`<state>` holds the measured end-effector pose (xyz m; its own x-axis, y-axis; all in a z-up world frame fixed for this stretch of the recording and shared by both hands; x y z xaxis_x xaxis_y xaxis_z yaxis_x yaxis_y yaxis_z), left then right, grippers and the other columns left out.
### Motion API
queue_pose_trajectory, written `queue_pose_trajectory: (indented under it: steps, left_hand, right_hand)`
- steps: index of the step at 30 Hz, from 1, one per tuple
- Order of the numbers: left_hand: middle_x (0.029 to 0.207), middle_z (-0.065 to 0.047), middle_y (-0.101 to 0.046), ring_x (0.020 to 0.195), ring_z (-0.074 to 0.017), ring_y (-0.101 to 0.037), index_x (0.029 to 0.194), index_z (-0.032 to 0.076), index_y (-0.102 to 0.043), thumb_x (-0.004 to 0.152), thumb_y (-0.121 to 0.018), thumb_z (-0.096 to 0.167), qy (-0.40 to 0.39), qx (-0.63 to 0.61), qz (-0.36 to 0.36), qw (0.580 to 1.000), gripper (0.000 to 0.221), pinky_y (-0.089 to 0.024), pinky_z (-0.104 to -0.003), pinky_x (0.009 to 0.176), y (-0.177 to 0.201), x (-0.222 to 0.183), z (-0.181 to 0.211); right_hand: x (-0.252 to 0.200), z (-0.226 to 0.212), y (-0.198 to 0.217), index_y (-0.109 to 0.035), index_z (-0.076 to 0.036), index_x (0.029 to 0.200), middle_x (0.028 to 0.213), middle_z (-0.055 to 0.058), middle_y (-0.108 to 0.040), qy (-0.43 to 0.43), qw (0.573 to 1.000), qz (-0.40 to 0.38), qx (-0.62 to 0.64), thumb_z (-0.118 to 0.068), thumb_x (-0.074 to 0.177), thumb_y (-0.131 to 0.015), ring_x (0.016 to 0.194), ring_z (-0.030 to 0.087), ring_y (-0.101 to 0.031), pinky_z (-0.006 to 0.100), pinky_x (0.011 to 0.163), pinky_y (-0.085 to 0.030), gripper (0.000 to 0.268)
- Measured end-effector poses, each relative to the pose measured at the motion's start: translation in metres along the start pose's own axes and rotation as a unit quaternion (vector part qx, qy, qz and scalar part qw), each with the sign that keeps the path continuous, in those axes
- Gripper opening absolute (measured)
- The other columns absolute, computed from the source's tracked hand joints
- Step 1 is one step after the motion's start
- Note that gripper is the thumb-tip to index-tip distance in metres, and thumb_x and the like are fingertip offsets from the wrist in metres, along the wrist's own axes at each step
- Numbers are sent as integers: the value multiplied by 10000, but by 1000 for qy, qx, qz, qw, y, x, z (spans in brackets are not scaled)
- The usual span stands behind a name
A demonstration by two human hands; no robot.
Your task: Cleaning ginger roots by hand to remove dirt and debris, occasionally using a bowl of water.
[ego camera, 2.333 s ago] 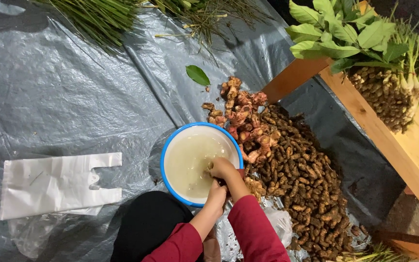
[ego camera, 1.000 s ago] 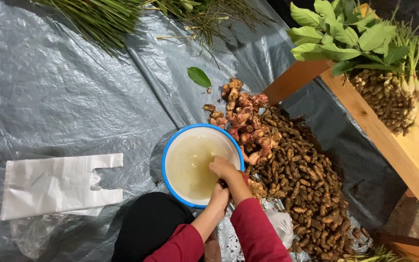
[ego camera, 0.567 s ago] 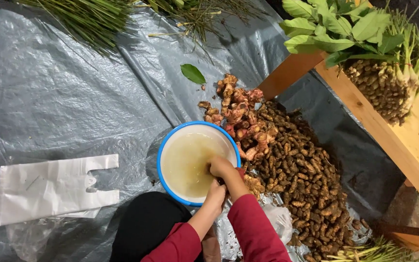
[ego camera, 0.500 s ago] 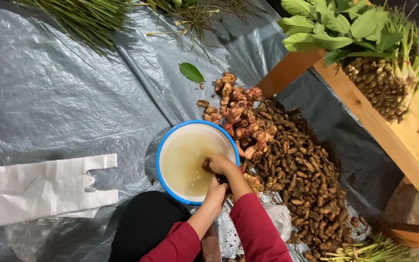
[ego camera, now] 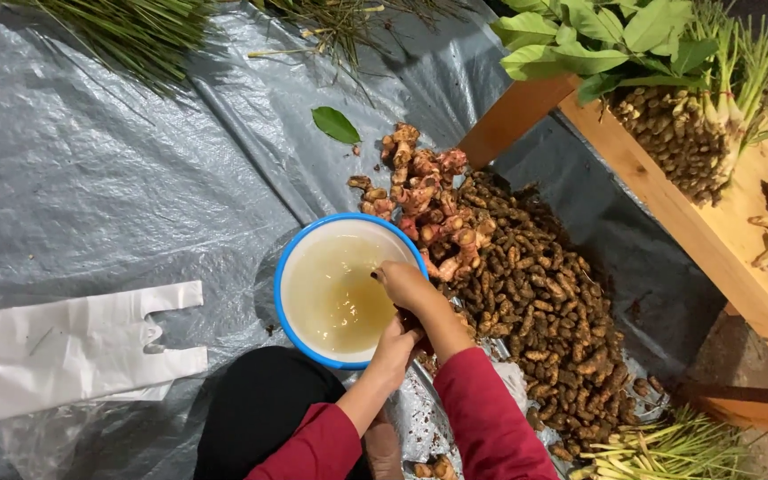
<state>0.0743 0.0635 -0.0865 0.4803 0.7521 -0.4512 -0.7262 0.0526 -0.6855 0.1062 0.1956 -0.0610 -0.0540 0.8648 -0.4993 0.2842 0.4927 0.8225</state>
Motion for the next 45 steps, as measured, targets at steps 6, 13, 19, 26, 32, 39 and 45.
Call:
queue_pose_trajectory:
  steps: [6, 13, 19, 26, 32, 39, 45]
  left_hand:
    - [1312, -154, -639, 1081, -267, -642, 1430, 58, -544, 938, -635, -15, -8, -6, -22, 1000, 505, -582, -451, 889, -5, -5, 2]
    - [1259, -151, -644, 1114, -310, -638, 1402, 17, -568, 909, -627, -63, -12, -42, -28, 999, 502, -576, -489, 929, -11, -8, 7]
    - [1266, -146, -665, 1095, -299, -651, 1376, 19, -600, 948, -638, -15, -5, -28, -36, 999, 431, -567, -485, 939, -2, 0, -6]
    - [1259, -143, -684, 1064, -289, -677, 1364, 22, -622, 918, -682, -9, 0, -31, -41, 999, 450, -580, -459, 920, 5, 12, -23]
    - [1240, -151, -684, 1050, -276, -677, 1367, -12, -607, 907, -649, -22, 4, -21, -28, 999, 462, -576, -438, 906, 8, 10, -22]
    - [1308, -219, -636, 1145, -344, -637, 1394, -61, -564, 853, -616, -77, -14, -15, -14, 1000, 543, -549, -487, 960, 5, 2, -11]
    - [1369, -194, -617, 1179, -295, -612, 1430, -13, -541, 899, -612, 1, -15, 77, -5, 997, 536, -509, -471, 1023, -7, -18, 10]
  right_hand:
    - [-6, -4, 0, -700, -51, 961, 783, 156, -715, -11, 994, 52, -98, -299, 1075, -445, 818, 329, -747, 397, 732, -620, 374]
    - [-9, -7, 14, -640, -67, 880, 690, 139, -686, 58, 980, 134, -132, -270, 1060, -459, 709, 337, -748, 397, 584, -610, 326]
    - [-16, -19, 14, -620, -80, 871, 661, 107, -672, 70, 975, 135, -162, -245, 1008, -470, 663, 325, -746, 409, 544, -606, 262]
    - [-7, 6, -8, -674, -51, 901, 802, 172, -725, -39, 996, 59, -52, -320, 1032, -379, 875, 401, -752, 476, 742, -616, 421]
    - [-8, 4, -11, -692, -1, 921, 863, 233, -729, -38, 998, 32, -45, -221, 1002, -409, 924, 447, -736, 506, 809, -607, 367]
    - [-3, 8, -23, -720, 10, 918, 898, 238, -741, -27, 997, 6, -73, -231, 967, -421, 968, 441, -729, 508, 856, -596, 387]
    - [38, 86, -63, -723, -93, 946, 722, 205, -687, -148, 911, -11, 385, -490, 856, -642, 544, 313, -691, 378, 486, -607, 415]
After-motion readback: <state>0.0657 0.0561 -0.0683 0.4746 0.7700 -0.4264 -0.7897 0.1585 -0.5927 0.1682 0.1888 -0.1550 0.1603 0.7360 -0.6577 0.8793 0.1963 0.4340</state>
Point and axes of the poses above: each hand's wrist, its own x-axis towards the middle knuckle, its own y-axis out of the back of the hand, z = x × y, the point moved 10 cm from there along x, towards the middle knuckle
